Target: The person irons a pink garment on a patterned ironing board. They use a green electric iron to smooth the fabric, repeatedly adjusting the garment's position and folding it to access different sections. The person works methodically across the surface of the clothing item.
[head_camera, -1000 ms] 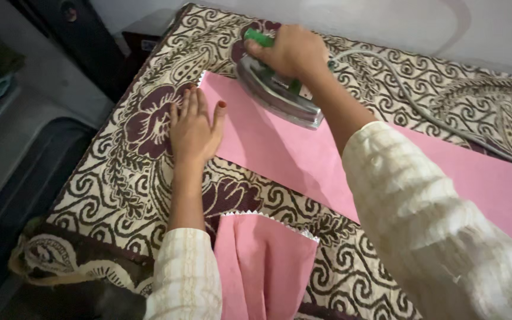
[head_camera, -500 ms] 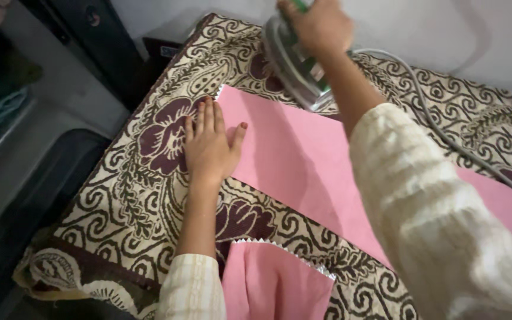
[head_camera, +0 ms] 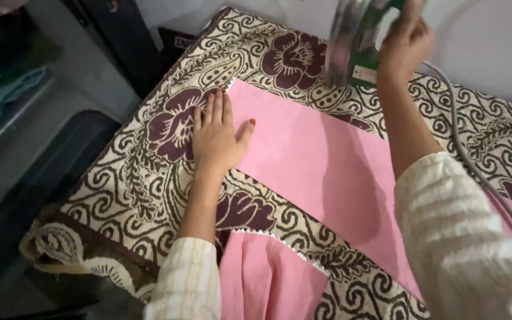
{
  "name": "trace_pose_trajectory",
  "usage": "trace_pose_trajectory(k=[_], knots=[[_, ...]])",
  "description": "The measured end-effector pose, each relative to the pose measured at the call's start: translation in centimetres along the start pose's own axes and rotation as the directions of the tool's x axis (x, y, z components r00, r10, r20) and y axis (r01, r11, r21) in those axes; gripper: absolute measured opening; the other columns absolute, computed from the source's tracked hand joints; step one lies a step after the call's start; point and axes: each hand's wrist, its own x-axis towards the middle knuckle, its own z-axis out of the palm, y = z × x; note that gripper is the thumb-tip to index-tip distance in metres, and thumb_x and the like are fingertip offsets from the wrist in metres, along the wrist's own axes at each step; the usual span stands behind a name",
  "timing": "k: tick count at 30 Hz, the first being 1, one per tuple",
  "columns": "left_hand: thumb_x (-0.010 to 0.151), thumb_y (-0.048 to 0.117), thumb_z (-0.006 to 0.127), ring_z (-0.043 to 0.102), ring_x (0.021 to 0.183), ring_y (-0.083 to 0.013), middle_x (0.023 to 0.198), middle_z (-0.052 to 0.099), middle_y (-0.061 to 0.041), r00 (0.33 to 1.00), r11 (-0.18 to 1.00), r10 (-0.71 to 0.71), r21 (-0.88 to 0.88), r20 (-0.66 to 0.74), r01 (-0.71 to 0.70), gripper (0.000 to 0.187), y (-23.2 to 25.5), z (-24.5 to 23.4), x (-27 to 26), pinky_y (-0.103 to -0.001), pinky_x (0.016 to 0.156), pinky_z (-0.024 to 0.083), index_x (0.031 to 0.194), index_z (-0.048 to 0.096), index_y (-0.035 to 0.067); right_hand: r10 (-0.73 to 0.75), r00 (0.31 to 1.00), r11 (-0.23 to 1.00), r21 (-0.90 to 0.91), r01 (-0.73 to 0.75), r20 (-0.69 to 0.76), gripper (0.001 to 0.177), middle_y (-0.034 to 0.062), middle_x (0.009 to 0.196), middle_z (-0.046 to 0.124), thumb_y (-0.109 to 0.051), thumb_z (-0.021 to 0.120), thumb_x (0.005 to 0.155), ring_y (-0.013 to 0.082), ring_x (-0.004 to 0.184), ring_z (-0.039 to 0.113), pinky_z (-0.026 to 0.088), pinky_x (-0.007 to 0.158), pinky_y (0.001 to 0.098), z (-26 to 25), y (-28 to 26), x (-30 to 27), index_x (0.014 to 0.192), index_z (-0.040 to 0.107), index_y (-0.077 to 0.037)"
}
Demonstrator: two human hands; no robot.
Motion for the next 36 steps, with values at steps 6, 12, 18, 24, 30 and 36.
trace_pose_trajectory(k=[6,12,18,24,30,36], knots=[[0.1,0.06,0.034,0.016,0.155,-0.0253,0.167,0.022,-0.016,0.999,1.0,0.006,-0.027,-0.044,-0.008,0.085,-0.2,0.1,0.2,-0.044,0.124,0.006,0.157,0.025,-0.003,0.026,0.992,0.972,0.235,0.003,-0.123,0.062,0.0016,0.064,0.046,-0.067,0.058,0.1,0.0147,0.049,0.047,0.037,0.045,0.0315,-2.9,-1.5,-3.8,0.086,0.057,-0.006],[0.1,0.057,0.042,0.023,0.153,-0.0275,0.164,0.029,-0.018,0.994,0.996,0.015,-0.084,-0.106,-0.024,0.082,-0.1,-0.2,-0.1,-0.045,0.124,0.011,0.154,0.033,-0.004,0.214,0.971,0.89,0.432,-0.149,-0.105,0.064,0.0052,0.071,0.052,-0.07,0.058,0.093,0.0203,0.053,0.053,0.045,0.052,0.0369,-5.0,-2.0,-5.2,0.095,0.056,-0.006],[0.099,0.048,0.05,0.031,0.151,-0.0294,0.16,0.039,-0.017,0.982,0.987,0.025,-0.154,-0.189,-0.054,0.07,-0.5,0.1,-0.3,-0.047,0.124,0.015,0.149,0.046,-0.001,0.236,0.971,0.94,0.26,-0.22,-0.032,0.078,0.0097,0.108,0.059,-0.073,0.055,0.093,0.0234,0.093,0.055,0.046,0.086,0.0389,-6.6,-2.3,-5.9,0.125,0.054,-0.002],[0.099,0.041,0.052,0.035,0.148,-0.0301,0.156,0.044,-0.018,0.976,0.981,0.019,-0.185,-0.215,-0.06,0.061,-0.7,0.4,-0.2,-0.047,0.123,0.018,0.145,0.051,0.001,0.106,0.991,0.689,-0.724,-0.013,0.083,0.089,0.0283,0.134,0.042,-0.051,0.07,0.092,0.0445,0.125,0.045,0.036,0.107,0.0521,-7.9,-4.9,-14.0,0.152,0.036,0.006],[0.092,0.03,0.059,0.05,0.133,-0.0344,0.135,0.06,-0.019,0.917,0.991,-0.057,-0.135,-0.395,0.004,0.044,0.0,0.0,-1.2,-0.048,0.115,0.032,0.123,0.065,-0.001,0.123,0.86,0.404,-0.816,0.413,0.496,0.066,0.0292,0.132,0.047,-0.046,0.069,0.093,0.0491,0.123,0.044,0.033,0.104,0.0608,-6.2,-11.4,-19.2,0.139,0.057,0.0],[0.087,0.028,0.061,0.057,0.109,-0.0324,0.11,0.065,-0.019,0.812,0.987,-0.102,0.046,-0.574,0.156,0.033,1.2,-0.8,-2.5,-0.045,0.094,0.043,0.094,0.072,-0.002,0.093,0.8,0.342,-0.774,0.534,0.593,0.056,0.0256,0.13,0.054,-0.048,0.065,0.096,0.0466,0.122,0.049,0.036,0.102,0.0599,-6.5,-12.8,-19.2,0.134,0.062,-0.007]])
